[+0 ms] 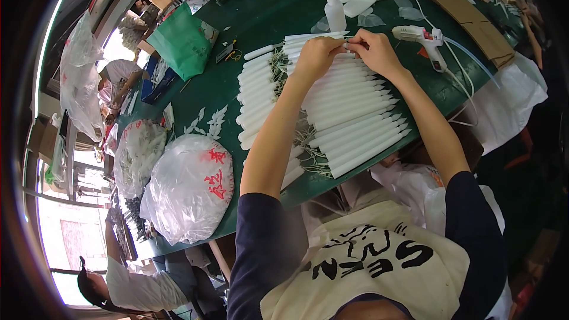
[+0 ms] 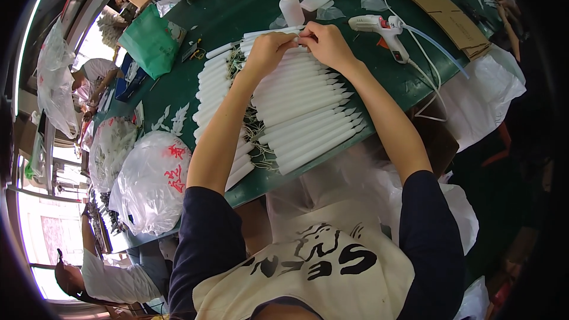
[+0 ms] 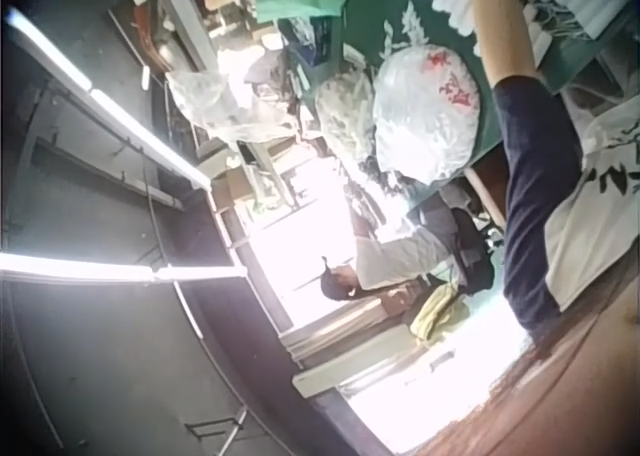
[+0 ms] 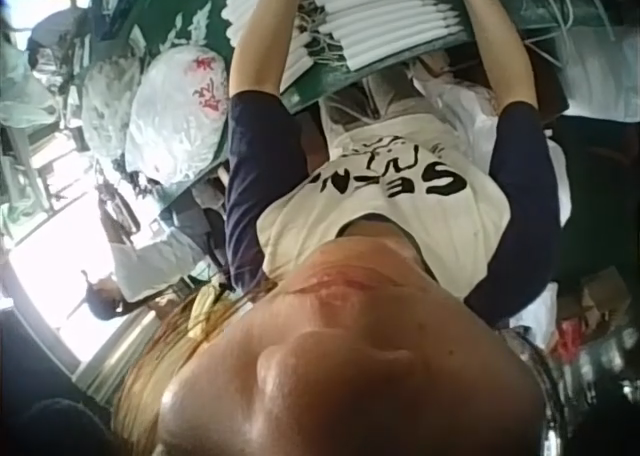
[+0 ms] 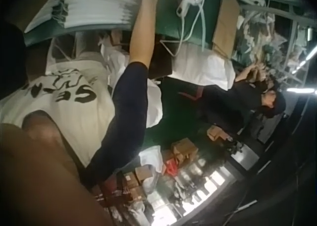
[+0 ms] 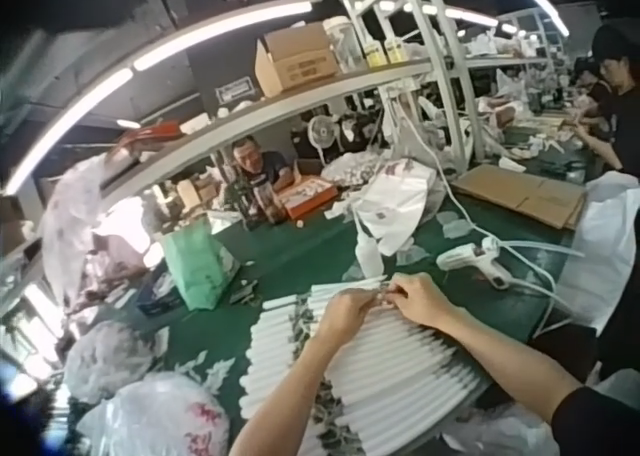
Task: Assembling small items using a hot glue gun and then packaging them into plastic bags.
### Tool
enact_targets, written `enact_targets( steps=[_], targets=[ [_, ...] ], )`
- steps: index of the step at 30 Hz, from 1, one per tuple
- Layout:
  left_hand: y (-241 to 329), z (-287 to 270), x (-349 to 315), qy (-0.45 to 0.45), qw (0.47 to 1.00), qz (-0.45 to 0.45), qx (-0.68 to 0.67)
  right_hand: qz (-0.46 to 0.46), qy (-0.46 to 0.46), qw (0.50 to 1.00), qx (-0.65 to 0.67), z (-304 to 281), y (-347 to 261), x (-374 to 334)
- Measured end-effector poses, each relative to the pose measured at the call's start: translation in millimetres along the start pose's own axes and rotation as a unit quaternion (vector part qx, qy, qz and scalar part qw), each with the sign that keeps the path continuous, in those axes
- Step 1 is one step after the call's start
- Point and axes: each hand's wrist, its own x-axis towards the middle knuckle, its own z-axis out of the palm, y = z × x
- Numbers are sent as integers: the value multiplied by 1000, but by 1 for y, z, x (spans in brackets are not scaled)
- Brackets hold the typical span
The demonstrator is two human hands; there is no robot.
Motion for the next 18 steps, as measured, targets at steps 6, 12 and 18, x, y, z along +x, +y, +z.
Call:
enact_targets(
  steps=[6, 12, 18],
  targets=[
    [-3, 2, -2, 11, 999, -5, 43, 72, 22, 993, 85, 13, 4, 2],
    [3, 11, 6, 57, 989, 55, 122, 155, 66, 980, 109, 8, -1, -3],
    [2, 5, -1, 55, 987, 47, 146, 124, -2, 989, 76, 7, -5, 0]
  ],
)
